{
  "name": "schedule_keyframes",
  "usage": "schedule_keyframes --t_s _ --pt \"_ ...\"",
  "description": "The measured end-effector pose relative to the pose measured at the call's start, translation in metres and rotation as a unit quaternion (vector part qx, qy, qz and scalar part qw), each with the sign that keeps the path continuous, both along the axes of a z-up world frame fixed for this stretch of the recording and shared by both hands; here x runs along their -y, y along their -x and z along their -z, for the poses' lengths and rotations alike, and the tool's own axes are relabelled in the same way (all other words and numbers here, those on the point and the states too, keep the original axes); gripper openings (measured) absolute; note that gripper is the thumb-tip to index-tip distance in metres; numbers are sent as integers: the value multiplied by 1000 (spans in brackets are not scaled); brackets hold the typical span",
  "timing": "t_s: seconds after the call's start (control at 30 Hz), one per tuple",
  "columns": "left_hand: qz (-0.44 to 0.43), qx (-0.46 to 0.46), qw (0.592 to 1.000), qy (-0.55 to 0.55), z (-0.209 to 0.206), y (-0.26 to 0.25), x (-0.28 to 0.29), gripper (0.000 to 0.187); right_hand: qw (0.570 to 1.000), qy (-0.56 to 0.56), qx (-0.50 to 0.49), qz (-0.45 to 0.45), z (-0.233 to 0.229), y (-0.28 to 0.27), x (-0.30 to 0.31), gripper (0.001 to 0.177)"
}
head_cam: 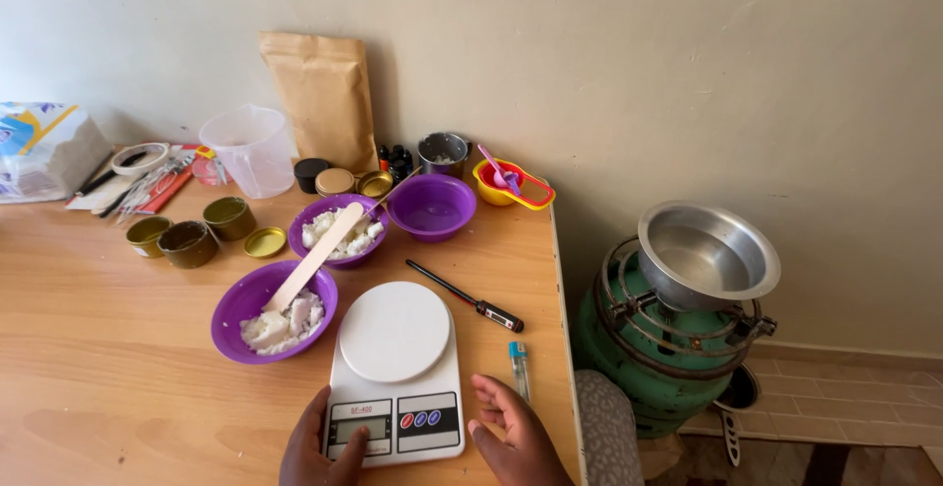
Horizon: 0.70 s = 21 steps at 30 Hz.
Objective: Mixing wax flakes in a bowl, weighing them on a digital scale, and checking the temperature of a pot on a stove.
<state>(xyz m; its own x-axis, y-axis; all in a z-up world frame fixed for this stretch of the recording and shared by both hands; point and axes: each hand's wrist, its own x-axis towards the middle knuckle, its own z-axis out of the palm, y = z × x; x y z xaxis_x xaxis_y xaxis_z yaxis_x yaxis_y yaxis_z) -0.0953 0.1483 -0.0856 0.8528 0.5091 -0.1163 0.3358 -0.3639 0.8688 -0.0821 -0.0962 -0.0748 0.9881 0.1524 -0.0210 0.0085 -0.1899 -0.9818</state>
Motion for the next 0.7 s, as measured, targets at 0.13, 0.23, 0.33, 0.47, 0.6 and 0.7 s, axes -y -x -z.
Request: schedule_keyframes --t_s 0.13,0.23,0.33,0.47,0.6,0.7 --pt "17 73 997 -27 30 3 2 77 996 -53 -61 -32 -5 15 11 50" --pt "22 66 996 50 42 2 4 83 992 -118 -38 -13 9 18 17 52" --pt "58 86 992 76 39 14 12 83 992 -122 5 -4 14 25 25 41" --pt "-10 118 954 275 27 26 28 68 990 -133 0 50 9 27 23 27" --pt "-17 161 966 204 57 17 25 60 992 -114 10 53 12 22 25 23" --pt "-35 228 958 171 53 16 36 52 988 -118 43 86 14 21 18 22"
